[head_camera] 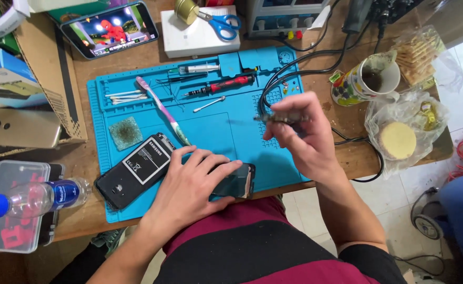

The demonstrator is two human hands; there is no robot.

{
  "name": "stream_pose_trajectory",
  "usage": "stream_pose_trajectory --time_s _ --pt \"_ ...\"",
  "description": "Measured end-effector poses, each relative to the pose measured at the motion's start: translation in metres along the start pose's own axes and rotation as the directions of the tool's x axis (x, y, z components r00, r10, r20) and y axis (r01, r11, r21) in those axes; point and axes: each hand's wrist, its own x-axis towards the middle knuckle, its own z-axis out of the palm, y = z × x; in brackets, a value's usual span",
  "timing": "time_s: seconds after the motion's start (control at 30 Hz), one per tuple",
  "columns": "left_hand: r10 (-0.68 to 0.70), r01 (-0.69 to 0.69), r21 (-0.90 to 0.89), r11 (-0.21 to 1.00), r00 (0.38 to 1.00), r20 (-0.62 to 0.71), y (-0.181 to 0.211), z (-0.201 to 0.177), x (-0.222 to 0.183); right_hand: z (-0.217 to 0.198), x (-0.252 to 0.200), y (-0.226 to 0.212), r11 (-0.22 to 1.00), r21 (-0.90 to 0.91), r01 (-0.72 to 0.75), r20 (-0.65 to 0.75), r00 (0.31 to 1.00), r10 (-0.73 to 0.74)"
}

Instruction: Disassembling a mobile phone to inspect and manipulate the motherboard and internal components on a repair mat.

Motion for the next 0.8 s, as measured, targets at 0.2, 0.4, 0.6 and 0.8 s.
stream_pose_trajectory --time_s 0.2,0.4,0.6,0.8 --pt "0.099 -0.099 0.009 0.995 0.995 -0.022 -0.004 -0.006 0.008 -0.001 0.01 -0.006 0.96 0.204 -0.191 -0.024 0.979 0.2" --pt "0.206 -0.184 0.101 0.978 0.935 -0.289 -0.005 -0.01 0.011 0.003 0.014 -0.015 0.935 0.26 -0.243 0.015 0.969 0.248" --pt "0.032 -0.014 0.045 0.999 0.907 -0.419 -0.025 -0.015 0.003 0.003 0.014 -0.029 0.926 0.303 -0.225 0.019 0.973 0.231" --pt "-0.36 0.401 0.003 0.916 0.827 -0.432 -0.058 -0.029 -0.035 0.004 0.01 -0.034 0.912 0.296 -0.284 0.09 0.959 0.269"
